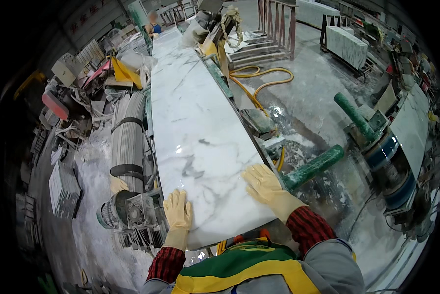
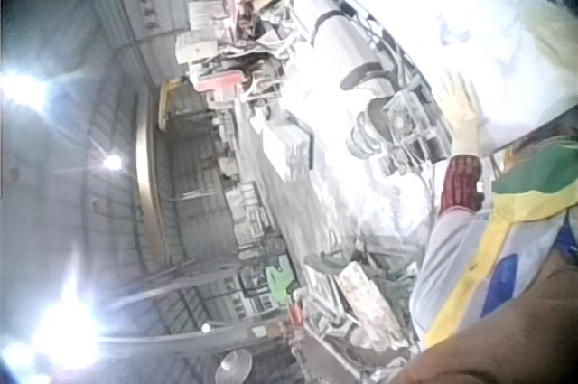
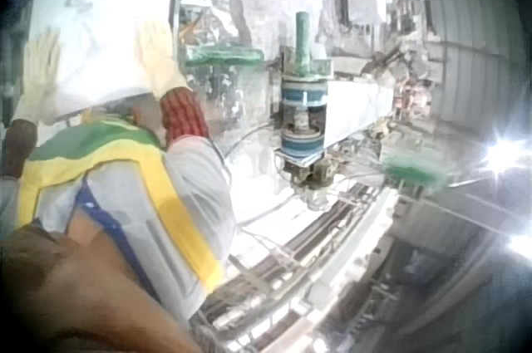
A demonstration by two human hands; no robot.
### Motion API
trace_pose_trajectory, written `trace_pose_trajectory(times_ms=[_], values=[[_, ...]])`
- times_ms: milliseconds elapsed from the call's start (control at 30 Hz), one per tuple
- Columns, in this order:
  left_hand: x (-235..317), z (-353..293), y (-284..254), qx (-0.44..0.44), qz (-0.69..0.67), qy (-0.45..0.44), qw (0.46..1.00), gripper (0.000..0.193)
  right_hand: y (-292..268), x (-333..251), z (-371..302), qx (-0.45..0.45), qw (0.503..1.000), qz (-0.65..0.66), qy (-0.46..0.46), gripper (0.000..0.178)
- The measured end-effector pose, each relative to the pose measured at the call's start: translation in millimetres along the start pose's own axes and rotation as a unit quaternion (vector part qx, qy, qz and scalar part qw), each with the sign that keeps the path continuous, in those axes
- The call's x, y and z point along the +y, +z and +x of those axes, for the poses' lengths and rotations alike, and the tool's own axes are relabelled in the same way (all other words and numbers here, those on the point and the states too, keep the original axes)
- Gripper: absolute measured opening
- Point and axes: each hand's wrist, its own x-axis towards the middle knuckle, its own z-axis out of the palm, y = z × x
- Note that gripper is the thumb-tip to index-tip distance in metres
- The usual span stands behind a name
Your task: The person repeatedly lifts large white stone slabs and places them onto a conveyor belt for polishing. They adjust their gloves mid-task and continue handling the slabs one at a time.
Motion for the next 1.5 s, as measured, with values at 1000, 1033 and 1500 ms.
trace_pose_trajectory(times_ms=[1000, 1033, 1500], values=[[-11, -14, 8, -0.006, 0.006, 0.025, 1.000, 0.056, 25, -16, -51, 0.051, 0.989, 0.026, 0.134, 0.055], [-22, -18, 28, -0.001, 0.027, 0.017, 0.999, 0.058, 16, -30, -73, 0.067, 0.986, -0.001, 0.154, 0.054], [-12, -27, 13, -0.075, 0.032, 0.009, 0.997, 0.057, 0, -136, -166, 0.137, 0.942, -0.213, 0.218, 0.061]])
